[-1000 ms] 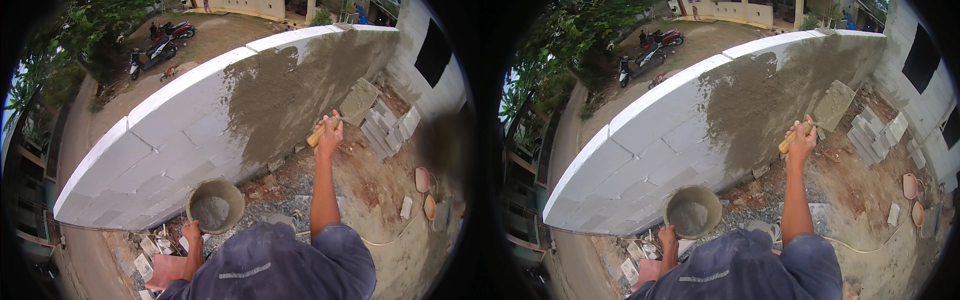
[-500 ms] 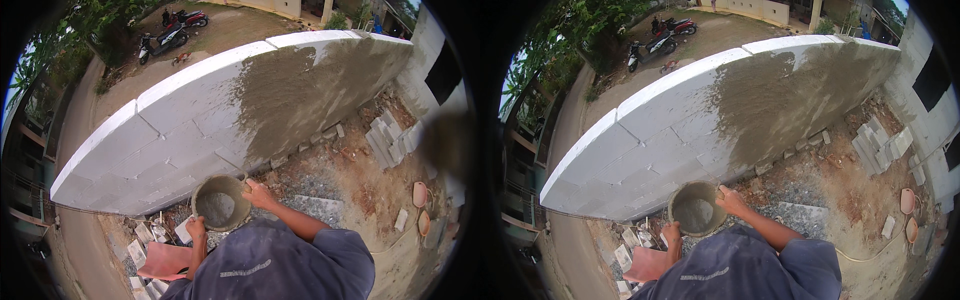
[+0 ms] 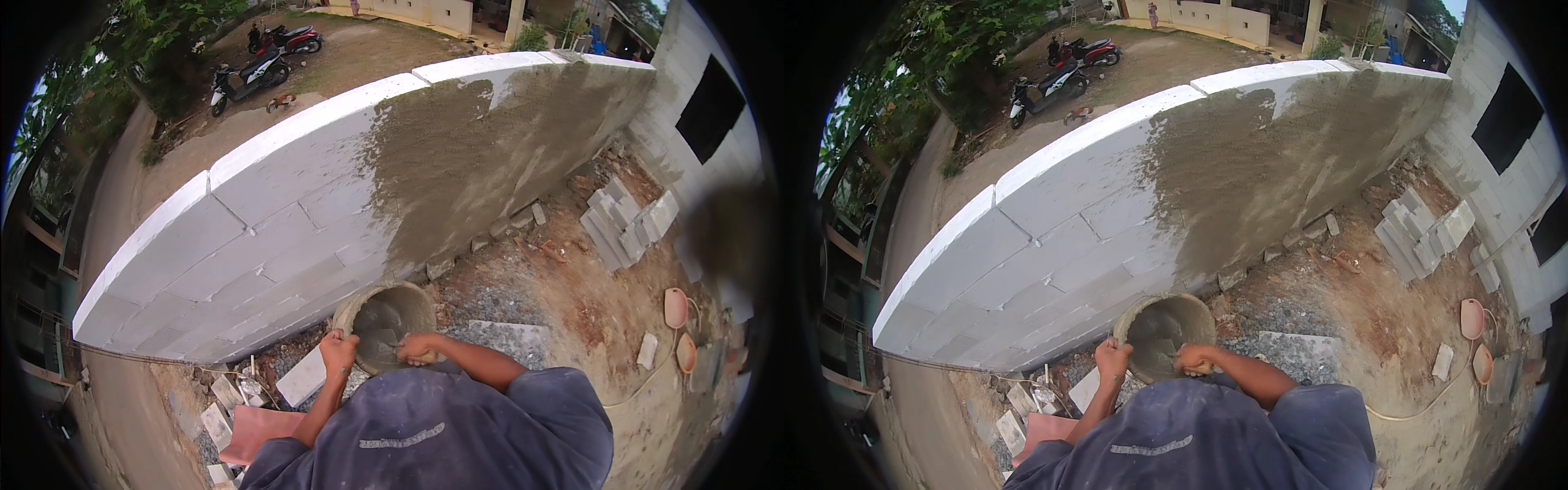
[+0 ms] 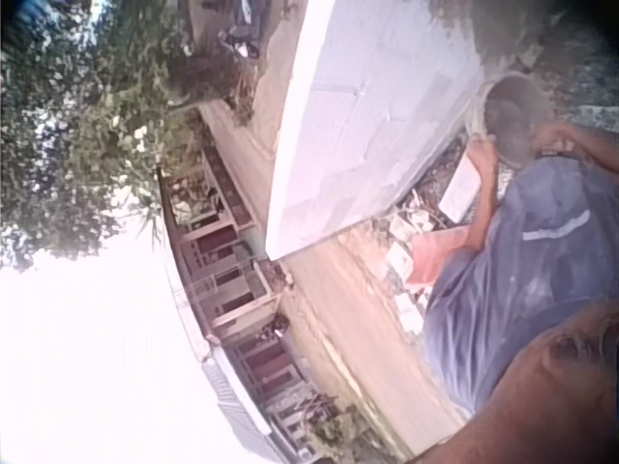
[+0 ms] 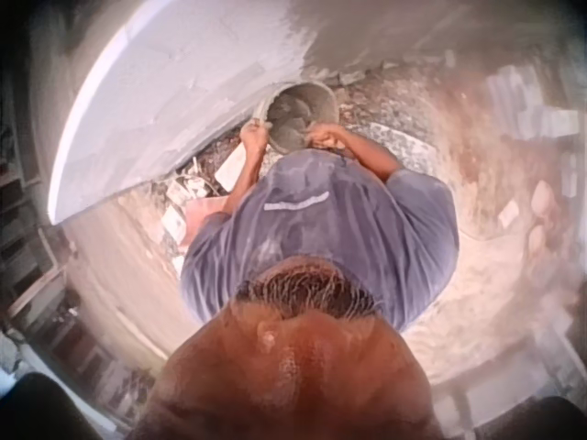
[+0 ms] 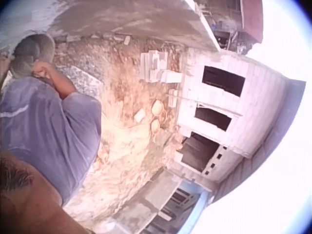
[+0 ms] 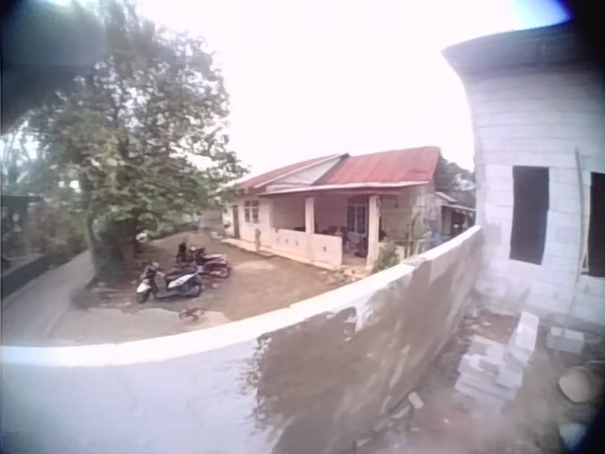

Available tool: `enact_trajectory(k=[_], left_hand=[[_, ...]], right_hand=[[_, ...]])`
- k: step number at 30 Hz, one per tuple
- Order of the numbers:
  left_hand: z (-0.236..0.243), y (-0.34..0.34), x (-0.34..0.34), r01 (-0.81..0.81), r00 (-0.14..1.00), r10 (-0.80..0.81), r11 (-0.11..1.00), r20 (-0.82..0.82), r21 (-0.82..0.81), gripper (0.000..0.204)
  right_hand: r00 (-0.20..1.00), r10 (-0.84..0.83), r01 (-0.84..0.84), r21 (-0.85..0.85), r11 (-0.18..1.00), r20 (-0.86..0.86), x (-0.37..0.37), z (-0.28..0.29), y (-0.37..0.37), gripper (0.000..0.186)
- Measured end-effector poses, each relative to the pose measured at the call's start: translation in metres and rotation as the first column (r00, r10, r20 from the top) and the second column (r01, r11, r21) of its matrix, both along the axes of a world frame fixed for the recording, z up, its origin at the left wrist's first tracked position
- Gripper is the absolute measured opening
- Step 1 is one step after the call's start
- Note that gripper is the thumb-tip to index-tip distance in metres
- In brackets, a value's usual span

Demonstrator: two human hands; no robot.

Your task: The person scoops wet cement from a bucket with a trowel and applies it to a curved exterior wall, smoothing the surface. The person then walks to a pile of dry mix, scoops it into the bucket, and moves inside a building under construction.

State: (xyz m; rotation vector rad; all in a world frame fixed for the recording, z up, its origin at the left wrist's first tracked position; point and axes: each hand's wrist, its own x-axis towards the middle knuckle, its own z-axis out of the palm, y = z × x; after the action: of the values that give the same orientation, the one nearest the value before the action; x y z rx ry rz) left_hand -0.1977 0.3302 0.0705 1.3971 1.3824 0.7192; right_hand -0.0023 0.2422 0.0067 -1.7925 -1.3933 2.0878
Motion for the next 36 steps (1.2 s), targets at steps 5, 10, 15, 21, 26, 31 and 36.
enact_trajectory(k=[5, 10, 15, 21, 26, 31, 36], left_hand=[[-0.010, 0.006, -0.009, -0.028, 0.981, 0.041, 0.997, 0.190, -0.072, 0.034], [-0.023, 0.015, -0.011, -0.134, 0.928, 0.186, 0.975, 0.322, -0.177, 0.034], [-0.007, 0.012, -0.001, -0.277, 0.899, 0.335, 0.934, 0.282, -0.227, 0.034], [-0.010, 0.019, -0.017, -0.349, 0.895, 0.390, 0.914, 0.215, -0.207, 0.035], [-0.037, 0.017, -0.053, -0.408, 0.877, 0.423, 0.906, 0.230, -0.112, 0.037], [-0.033, 0.003, -0.066, -0.501, 0.828, 0.520, 0.854, 0.207, -0.141, 0.037], [-0.028, -0.007, -0.069, -0.510, 0.836, 0.519, 0.855, 0.179, -0.097, 0.036]], right_hand=[[0.729, -0.420, 0.330, -0.261, 0.907, -0.540, 0.021, 0.004, -0.026, 0.030], [0.492, -0.556, 0.466, -0.337, 0.818, -0.670, 0.034, 0.013, -0.045, 0.035], [0.089, -0.659, 0.707, -0.419, 0.570, -0.747, 0.075, 0.062, -0.046, 0.036], [-0.033, -0.458, 0.996, 0.010, -0.090, -0.888, 0.204, 0.181, -0.029, 0.042], [-0.111, -0.383, 0.561, 0.260, -0.786, -0.917, 0.312, 0.246, -0.022, 0.040], [-0.501, -0.465, 0.094, 0.488, -0.868, -0.730, 0.363, 0.251, 0.039, 0.042], [0.347, -0.932, 0.328, 0.917, 0.228, 0.107, 0.276, 0.181, 0.119, 0.048]])
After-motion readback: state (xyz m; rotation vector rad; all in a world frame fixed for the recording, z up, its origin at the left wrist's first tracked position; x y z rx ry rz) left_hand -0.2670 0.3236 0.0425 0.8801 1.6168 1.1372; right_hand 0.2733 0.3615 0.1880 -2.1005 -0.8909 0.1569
